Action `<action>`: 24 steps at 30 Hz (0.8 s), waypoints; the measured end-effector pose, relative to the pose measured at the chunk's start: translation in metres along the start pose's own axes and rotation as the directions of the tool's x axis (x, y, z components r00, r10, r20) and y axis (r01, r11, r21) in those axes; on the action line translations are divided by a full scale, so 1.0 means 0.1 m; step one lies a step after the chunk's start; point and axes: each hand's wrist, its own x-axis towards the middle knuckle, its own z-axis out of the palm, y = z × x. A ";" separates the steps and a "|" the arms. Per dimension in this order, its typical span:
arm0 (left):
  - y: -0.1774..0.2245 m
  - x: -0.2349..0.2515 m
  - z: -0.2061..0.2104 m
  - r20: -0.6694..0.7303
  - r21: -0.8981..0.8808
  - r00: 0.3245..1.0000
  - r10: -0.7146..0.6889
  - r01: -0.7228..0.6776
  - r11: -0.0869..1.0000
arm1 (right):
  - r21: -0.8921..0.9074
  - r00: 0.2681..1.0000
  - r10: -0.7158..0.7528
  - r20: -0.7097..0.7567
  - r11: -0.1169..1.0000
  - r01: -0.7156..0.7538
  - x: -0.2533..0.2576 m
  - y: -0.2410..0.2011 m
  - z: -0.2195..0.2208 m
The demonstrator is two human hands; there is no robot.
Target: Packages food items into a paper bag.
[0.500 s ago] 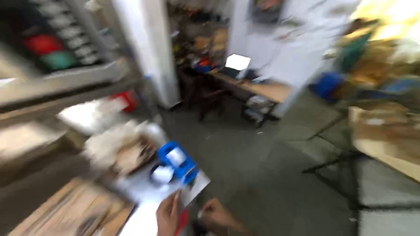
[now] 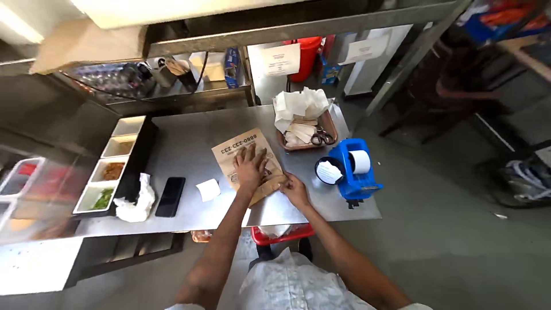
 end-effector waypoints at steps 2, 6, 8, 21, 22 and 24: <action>0.03 0.07 -0.03 -0.002 -0.007 1.000 0.024 -0.024 1.000 | -0.130 0.997 -0.074 -0.021 0.989 0.071 0.06 0.07 -0.02; 0.14 0.19 -0.07 0.139 -0.045 0.942 0.306 -0.303 0.952 | -0.297 0.973 -0.228 -0.034 0.932 0.208 0.09 0.10 -0.14; 0.21 0.26 0.00 0.272 -0.093 0.826 0.494 -0.489 0.867 | -0.257 0.964 -0.266 -0.017 0.933 0.253 0.09 0.13 -0.18; 0.44 0.46 0.13 0.502 -0.121 0.623 0.600 -0.637 0.761 | -0.084 0.955 -0.220 0.200 0.967 0.240 0.08 0.07 -0.19; 0.46 0.47 0.12 0.519 -0.126 0.618 0.591 -0.628 0.768 | -0.074 0.950 -0.246 0.190 0.962 0.264 0.11 0.08 -0.21; 0.47 0.50 0.10 0.551 -0.133 0.606 0.574 -0.615 0.777 | -0.029 0.954 -0.222 0.203 0.972 0.233 0.13 0.14 -0.23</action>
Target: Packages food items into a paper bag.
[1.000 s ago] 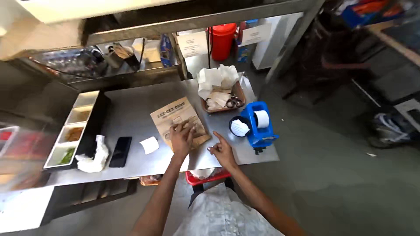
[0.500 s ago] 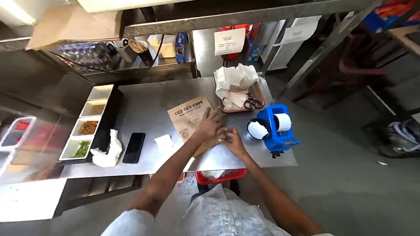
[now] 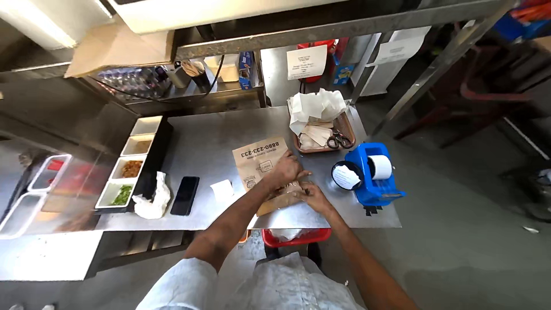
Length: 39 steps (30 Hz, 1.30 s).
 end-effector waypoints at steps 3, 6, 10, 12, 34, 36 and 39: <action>0.00 0.00 0.02 -0.100 -0.046 0.995 -0.005 0.000 0.999 | 0.021 0.999 0.044 0.009 0.999 -0.045 -0.04 0.17 0.01; -0.16 -0.20 -0.16 -0.397 -0.111 0.906 -0.149 0.114 0.987 | -0.160 0.993 0.028 -0.118 0.986 -0.047 -0.11 -0.01 0.03; -0.85 -0.60 -0.31 -0.336 -0.174 0.730 -0.595 0.573 0.801 | -0.527 0.950 -0.230 -0.213 0.845 0.086 0.18 -0.72 0.08; -1.03 -0.76 -0.31 -0.182 -0.220 0.716 -0.674 0.638 0.738 | -0.628 0.923 -0.380 -0.062 0.734 0.259 0.64 -0.91 0.15; -0.99 -1.36 -0.39 -0.245 -0.716 0.334 -0.910 0.571 0.402 | -0.656 0.969 -0.238 0.060 0.722 0.218 1.33 -1.36 -0.19; -0.60 -1.43 -0.60 -0.435 -0.720 0.217 -0.874 0.499 0.482 | -0.619 0.925 -0.294 -0.239 0.780 0.088 0.60 -1.43 -0.62; 0.36 -1.16 -0.54 -0.509 -0.696 0.415 -0.754 0.317 0.644 | -0.464 0.689 -0.115 -0.715 0.815 -0.346 -0.46 -1.00 -1.54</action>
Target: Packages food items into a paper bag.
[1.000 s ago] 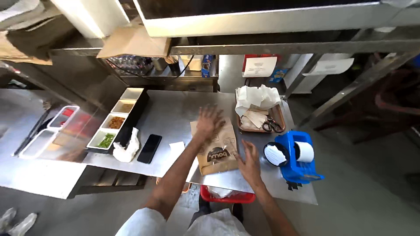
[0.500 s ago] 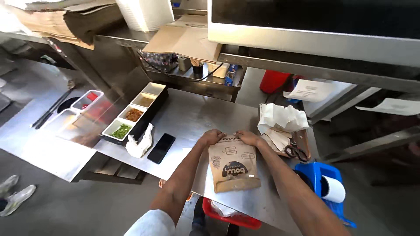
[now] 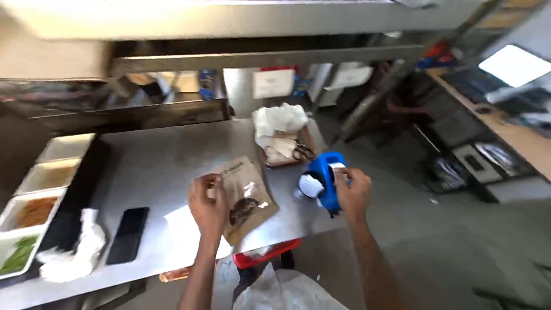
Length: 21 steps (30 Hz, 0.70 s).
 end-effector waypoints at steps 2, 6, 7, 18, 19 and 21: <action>0.39 -0.57 0.50 0.369 -0.137 0.929 0.033 0.019 0.990 | 0.045 0.939 0.343 0.027 0.938 -0.344 -0.03 0.75 -0.28; 0.74 -1.33 1.81 0.896 -0.220 0.432 0.100 0.236 0.947 | 0.126 0.673 0.573 0.468 0.710 -0.692 0.00 1.23 -0.30; 0.74 -1.44 2.07 0.924 -0.213 0.367 0.105 0.267 0.940 | 0.133 0.659 0.562 0.499 0.702 -0.699 -0.01 1.28 -0.25; 0.87 -1.55 2.79 0.892 -0.440 0.437 0.116 0.782 0.441 | 0.384 0.790 0.411 0.455 0.710 -0.590 -1.04 1.10 -1.16; 0.93 -1.58 2.78 0.893 -0.428 0.441 0.092 0.768 0.476 | 0.340 0.714 0.501 0.489 0.644 -0.685 -1.24 1.24 -1.09; 1.09 -1.61 2.79 0.855 -0.405 0.519 -0.027 0.698 0.590 | 0.278 0.534 0.620 0.575 0.466 -0.840 -1.43 1.43 -0.93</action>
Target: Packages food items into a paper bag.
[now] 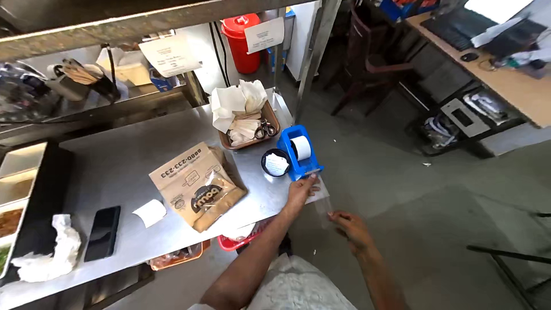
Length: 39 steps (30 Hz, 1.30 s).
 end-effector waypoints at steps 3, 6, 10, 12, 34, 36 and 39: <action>0.21 0.05 0.06 -0.185 0.527 0.981 0.063 0.046 0.849 | 0.072 0.995 0.086 0.045 0.993 -0.089 0.27 0.22 0.06; 0.50 0.04 0.04 -0.200 0.775 0.977 -0.081 0.208 0.596 | 0.137 0.968 0.159 0.194 0.973 -0.187 0.31 0.21 0.09; 0.33 -0.32 -0.37 -0.179 0.686 0.962 -0.205 0.272 0.675 | -0.036 0.947 0.152 0.282 0.988 -0.147 0.07 0.21 0.14; 0.34 -0.65 -0.74 -0.223 0.579 0.975 -0.009 0.139 0.804 | -0.101 0.957 0.015 0.291 0.995 0.015 -0.11 0.04 0.41; 1.78 -0.77 -4.02 -0.470 0.741 0.869 0.156 0.292 0.604 | -0.649 0.466 -0.529 0.709 -0.232 0.725 0.33 -1.58 4.48; 1.81 -0.80 -4.09 -0.415 0.754 0.908 0.053 0.310 0.579 | -0.602 0.453 -0.456 0.766 -0.261 0.755 0.54 -1.51 4.45; 1.87 -1.01 -4.10 -0.404 0.729 0.915 0.009 0.316 0.607 | -0.607 0.461 -0.433 0.774 -0.303 0.735 0.70 -1.54 4.40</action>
